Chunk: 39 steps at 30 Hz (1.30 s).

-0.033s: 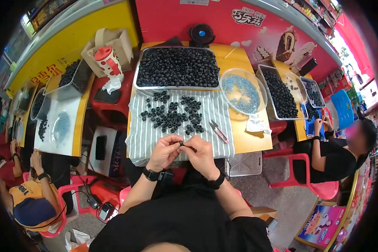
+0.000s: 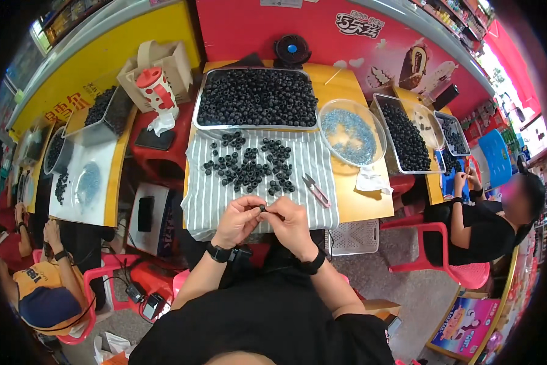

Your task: The recorder is sorting or assembling small black plastic components on a table in a workspace.

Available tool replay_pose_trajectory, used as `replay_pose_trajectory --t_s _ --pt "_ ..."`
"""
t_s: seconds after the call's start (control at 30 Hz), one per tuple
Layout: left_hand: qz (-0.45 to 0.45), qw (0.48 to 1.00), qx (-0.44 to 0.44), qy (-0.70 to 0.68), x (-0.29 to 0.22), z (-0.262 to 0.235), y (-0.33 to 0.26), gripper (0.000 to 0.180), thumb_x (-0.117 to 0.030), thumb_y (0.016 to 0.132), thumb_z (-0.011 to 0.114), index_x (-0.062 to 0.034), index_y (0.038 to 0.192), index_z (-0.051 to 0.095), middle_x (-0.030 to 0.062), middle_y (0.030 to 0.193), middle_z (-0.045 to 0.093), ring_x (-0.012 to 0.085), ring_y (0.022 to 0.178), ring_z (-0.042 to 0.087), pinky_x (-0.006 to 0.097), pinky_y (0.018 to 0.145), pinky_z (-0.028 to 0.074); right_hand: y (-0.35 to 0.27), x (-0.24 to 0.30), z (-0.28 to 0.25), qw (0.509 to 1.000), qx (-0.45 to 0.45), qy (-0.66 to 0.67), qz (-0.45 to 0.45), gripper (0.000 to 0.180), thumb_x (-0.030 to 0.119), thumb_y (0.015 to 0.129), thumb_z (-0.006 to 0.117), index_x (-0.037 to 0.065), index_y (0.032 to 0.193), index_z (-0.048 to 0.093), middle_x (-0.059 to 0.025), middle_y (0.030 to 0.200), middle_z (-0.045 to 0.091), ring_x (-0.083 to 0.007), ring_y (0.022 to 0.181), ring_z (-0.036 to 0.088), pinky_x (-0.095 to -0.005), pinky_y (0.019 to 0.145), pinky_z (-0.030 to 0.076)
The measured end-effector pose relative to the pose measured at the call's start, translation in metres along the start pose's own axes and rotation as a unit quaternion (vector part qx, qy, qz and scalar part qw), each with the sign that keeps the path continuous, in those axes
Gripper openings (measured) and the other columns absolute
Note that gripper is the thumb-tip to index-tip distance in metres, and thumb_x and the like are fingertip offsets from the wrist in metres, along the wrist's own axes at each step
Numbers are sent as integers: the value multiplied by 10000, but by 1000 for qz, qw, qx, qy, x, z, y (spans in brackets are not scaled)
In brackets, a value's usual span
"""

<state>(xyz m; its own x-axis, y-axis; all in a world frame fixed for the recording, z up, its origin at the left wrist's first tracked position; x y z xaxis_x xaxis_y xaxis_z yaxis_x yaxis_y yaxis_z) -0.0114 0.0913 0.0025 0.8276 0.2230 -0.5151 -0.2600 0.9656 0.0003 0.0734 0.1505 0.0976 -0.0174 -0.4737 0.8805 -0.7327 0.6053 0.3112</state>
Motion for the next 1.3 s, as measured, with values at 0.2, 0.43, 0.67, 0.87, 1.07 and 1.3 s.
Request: replay_pose_trajectory --t_s 0.2,0.43,0.67,0.87,1.07,1.3 --pt "17 1000 12 9 -2 1 -2 169 59 870 624 49 1037 647 100 1063 625 169 922 641 279 778 547 -4 -11 2 998 12 41 40 108 -32 755 735 -15 810 643 -53 705 615 -98 621 583 -235 532 440" --pt "-12 999 38 15 -1 8 -3 421 0 858 671 40 1248 518 74 1043 628 149 930 638 260 782 542 -3 -16 15 970 65 187 138 113 -15 788 719 -28 876 650 -13 783 648 -54 725 597 -211 617 477" --pt "-24 998 53 -5 -3 18 -3 650 25 839 669 45 1400 343 44 945 606 115 892 615 243 793 519 0 -2 19 983 141 90 72 157 28 781 728 -5 915 655 -45 688 603 -73 617 532 -243 556 429" --pt "-42 997 69 -2 0 18 -5 613 51 827 661 59 1374 385 46 925 603 112 838 612 236 749 515 -7 3 20 993 80 83 -23 146 41 770 729 23 899 662 -80 597 541 -139 498 501 -272 490 402" --pt "-54 995 83 -12 -1 22 -6 584 64 812 662 61 1345 424 63 903 610 132 784 629 242 688 532 -11 8 17 993 26 98 -63 115 36 796 706 20 901 662 -89 633 611 -171 515 574 -287 504 439" --pt "-57 998 32 17 -2 17 -9 554 19 841 667 47 1342 433 62 926 623 140 830 637 268 710 541 -7 10 20 990 85 109 -19 179 27 817 687 14 991 650 -84 745 641 -128 637 599 -254 583 460"
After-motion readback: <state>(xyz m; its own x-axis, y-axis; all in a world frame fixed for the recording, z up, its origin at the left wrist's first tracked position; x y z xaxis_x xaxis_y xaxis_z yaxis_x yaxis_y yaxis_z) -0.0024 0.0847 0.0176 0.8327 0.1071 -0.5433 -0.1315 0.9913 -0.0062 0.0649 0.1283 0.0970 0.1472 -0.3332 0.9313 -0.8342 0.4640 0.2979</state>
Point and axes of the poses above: each hand's wrist, its own y-axis towards the middle knuckle, its own z-axis out of the palm, x = y × z, the point moved 10 cm from there along y, towards the middle knuckle
